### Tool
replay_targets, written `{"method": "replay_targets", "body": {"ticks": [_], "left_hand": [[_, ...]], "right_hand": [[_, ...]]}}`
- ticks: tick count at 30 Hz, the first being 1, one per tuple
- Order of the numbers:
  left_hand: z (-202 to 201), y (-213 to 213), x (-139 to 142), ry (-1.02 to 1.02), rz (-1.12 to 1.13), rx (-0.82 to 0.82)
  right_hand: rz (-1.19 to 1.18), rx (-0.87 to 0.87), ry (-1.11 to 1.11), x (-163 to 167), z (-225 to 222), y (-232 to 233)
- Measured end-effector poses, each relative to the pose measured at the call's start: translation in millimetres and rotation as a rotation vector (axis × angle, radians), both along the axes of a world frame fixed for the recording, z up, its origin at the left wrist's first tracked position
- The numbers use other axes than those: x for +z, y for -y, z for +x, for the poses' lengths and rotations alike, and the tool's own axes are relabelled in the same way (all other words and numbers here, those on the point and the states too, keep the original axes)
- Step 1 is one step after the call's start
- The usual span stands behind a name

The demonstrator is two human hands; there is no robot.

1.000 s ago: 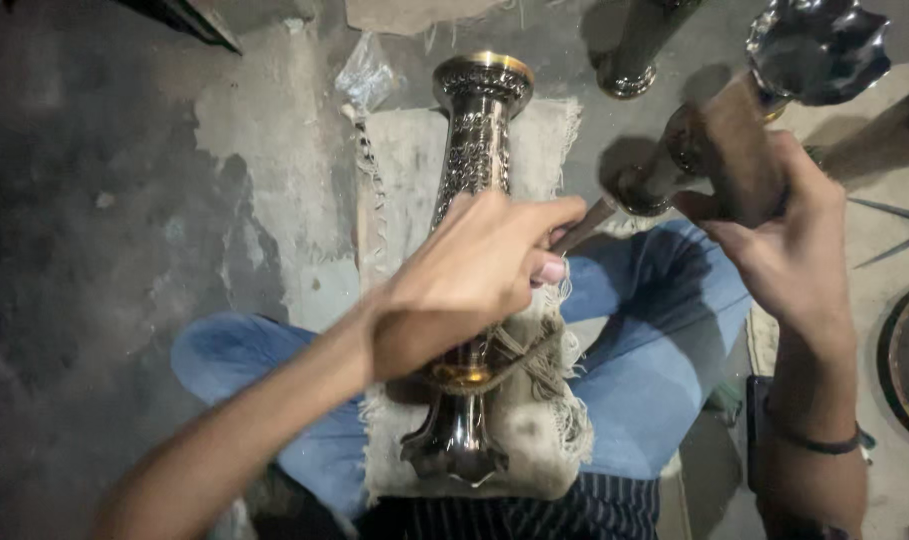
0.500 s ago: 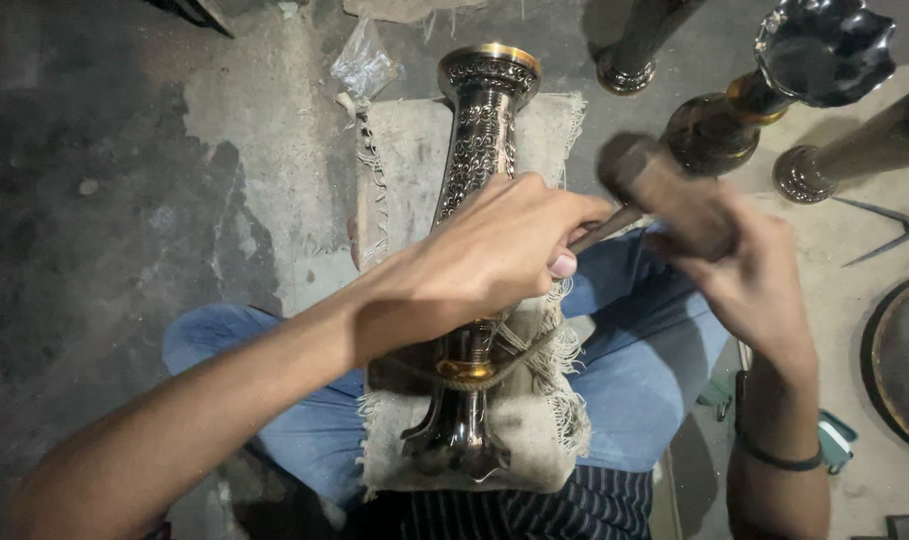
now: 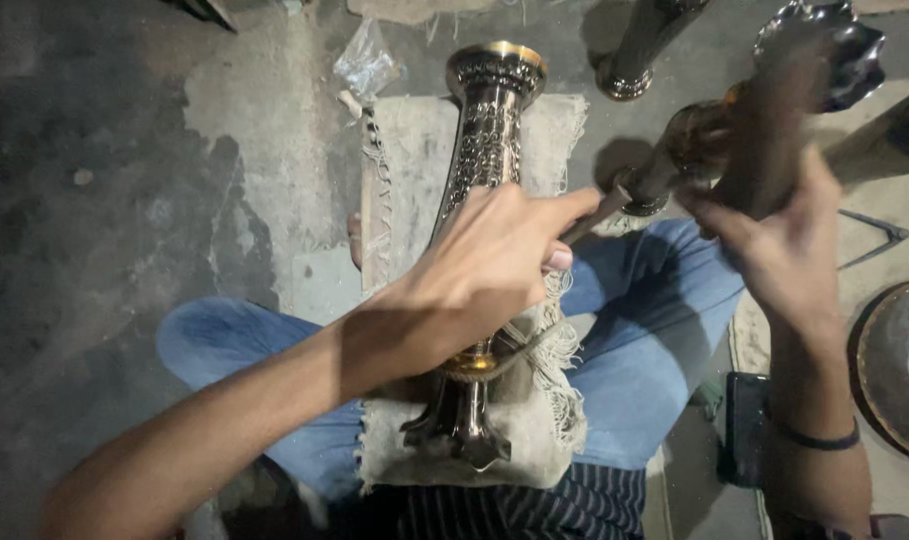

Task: The person sits cross-legged on the floor with an ornate brass vase resting on a cloth pad. They hold a chisel against the vase's surface with one hand and repeatedly strike it with a wooden mallet in the other hand, working the decorated metal surface throughout the clip.

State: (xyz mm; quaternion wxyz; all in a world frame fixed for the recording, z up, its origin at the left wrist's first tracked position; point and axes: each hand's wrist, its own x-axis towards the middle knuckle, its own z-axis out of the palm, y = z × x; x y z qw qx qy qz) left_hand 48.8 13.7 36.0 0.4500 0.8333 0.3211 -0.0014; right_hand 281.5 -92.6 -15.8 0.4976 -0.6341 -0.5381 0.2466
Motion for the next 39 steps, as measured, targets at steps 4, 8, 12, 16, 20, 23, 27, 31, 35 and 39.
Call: {"method": "replay_targets", "body": {"ticks": [4, 8, 12, 16, 20, 23, 27, 31, 35, 39], "left_hand": [[-9, 1, 1, 0.276, 0.106, -0.033], [-10, 5, 5, 0.169, 0.011, 0.025], [-19, 9, 7, 0.25, 0.082, 0.028], [-23, 8, -5, 0.37, 0.194, -0.006], [-23, 10, -23, 0.358, 0.212, 0.0], [-22, 13, -26, 0.389, 0.325, -0.045], [-28, 16, -11, 0.568, 0.342, -0.049], [-40, 12, 5, 0.469, -0.124, 0.086], [-31, 10, 6, 0.384, 0.045, 0.126], [-30, 10, 8, 0.276, 0.0, 0.149]], "right_hand": [[-0.086, 0.045, 0.85, 11, 5, 2], [-0.057, -0.051, 0.357, 19, 4, 3], [-0.007, -0.065, 0.355, 22, 4, 2], [0.082, 0.127, 0.738, 17, 11, 4], [0.08, 0.035, 0.327, 3, 20, 13], [0.007, 0.042, 0.402, -5, 27, 21], [0.162, -0.01, -0.003, -10, 24, 25], [0.128, -0.049, 0.149, 0, 18, 22], [0.078, -0.002, 0.241, 17, 11, 14], [0.234, 0.012, 0.17, 29, 6, 2]]}}
